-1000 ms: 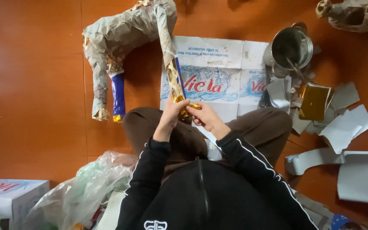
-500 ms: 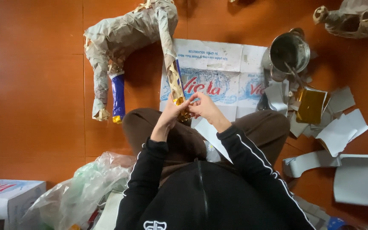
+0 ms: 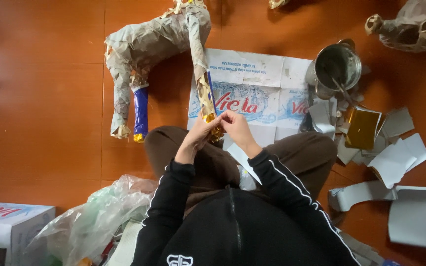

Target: Decorating a paper mache giraffe by wrapping and gluing blue and gold paper onto its legs and neck.

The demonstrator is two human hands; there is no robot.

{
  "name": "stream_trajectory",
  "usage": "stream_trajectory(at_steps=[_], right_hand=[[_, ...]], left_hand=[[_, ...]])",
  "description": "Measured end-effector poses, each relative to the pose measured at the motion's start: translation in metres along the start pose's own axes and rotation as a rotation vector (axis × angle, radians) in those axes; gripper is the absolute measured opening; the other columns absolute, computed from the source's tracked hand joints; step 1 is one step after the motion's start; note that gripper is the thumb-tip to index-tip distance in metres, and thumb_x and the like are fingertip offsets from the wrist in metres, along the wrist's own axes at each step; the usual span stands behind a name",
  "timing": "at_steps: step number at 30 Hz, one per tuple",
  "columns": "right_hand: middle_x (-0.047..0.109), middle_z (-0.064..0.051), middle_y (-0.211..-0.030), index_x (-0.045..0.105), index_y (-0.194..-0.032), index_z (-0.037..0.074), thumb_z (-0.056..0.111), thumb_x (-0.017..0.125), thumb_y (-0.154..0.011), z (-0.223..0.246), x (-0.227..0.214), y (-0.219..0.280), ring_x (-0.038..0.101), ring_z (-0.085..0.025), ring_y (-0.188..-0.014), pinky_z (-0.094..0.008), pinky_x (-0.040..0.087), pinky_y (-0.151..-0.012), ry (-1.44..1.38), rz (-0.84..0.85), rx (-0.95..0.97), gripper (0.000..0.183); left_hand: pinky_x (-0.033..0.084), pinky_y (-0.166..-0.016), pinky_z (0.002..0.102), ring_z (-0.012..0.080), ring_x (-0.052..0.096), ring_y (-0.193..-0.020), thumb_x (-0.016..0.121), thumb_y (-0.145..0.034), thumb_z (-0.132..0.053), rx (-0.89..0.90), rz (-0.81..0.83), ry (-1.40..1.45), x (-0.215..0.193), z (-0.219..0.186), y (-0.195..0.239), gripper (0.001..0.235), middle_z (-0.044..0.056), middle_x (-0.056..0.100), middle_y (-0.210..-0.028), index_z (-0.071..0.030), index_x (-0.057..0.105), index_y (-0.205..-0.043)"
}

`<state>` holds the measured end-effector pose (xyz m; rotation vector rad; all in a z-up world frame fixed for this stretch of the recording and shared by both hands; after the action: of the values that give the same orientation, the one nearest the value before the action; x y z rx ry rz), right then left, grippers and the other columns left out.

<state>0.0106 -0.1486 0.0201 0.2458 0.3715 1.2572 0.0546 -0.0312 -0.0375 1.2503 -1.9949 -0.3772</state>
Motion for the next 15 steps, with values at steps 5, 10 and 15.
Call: stream_trajectory(at_steps=[5, 10, 15], right_hand=[[0.071, -0.004, -0.099, 0.066, -0.117, 0.018, 0.019, 0.074, -0.09, -0.02, 0.003, -0.014, 0.062, -0.012, -0.089, -0.032, 0.055, -0.078, -0.036, -0.013, -0.045, 0.028], [0.058, -0.007, -0.1, 0.048, -0.138, 0.014, 0.019, 0.066, -0.092, -0.041, 0.019, -0.016, 0.055, -0.014, -0.08, -0.025, 0.051, -0.065, -0.359, 0.093, 0.141, 0.049], [0.05, -0.01, -0.124, 0.042, -0.146, 0.015, 0.037, 0.043, -0.104, -0.026, 0.012, 0.007, 0.055, -0.018, -0.105, -0.029, 0.054, -0.083, -0.384, 0.155, 0.056, 0.047]], left_hand=[[0.063, -0.062, 0.052, 0.0312, 0.069, -0.081, 0.091, -0.076, -0.026, -0.057, 0.003, 0.014, -0.008, 0.013, -0.004, 0.078, 0.014, 0.062, -0.105, -0.012, 0.042, -0.135], [0.062, -0.051, 0.045, 0.0309, 0.069, -0.062, 0.089, -0.075, -0.013, -0.058, 0.0, 0.048, 0.001, 0.008, -0.004, 0.057, 0.012, 0.063, -0.083, -0.012, 0.05, -0.117], [0.063, -0.049, 0.042, 0.0289, 0.069, -0.056, 0.085, -0.073, -0.003, -0.1, -0.075, 0.088, -0.001, 0.011, 0.0, 0.052, 0.012, 0.064, -0.08, -0.011, 0.05, -0.111]])
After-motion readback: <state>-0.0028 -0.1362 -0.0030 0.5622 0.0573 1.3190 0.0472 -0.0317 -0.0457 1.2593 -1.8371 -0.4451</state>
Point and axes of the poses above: each hand's wrist, its own y-axis away from the middle knuckle, its own x-axis out of the palm, z = x × y, the point moved 7 cm from there along -y, towards the middle knuckle
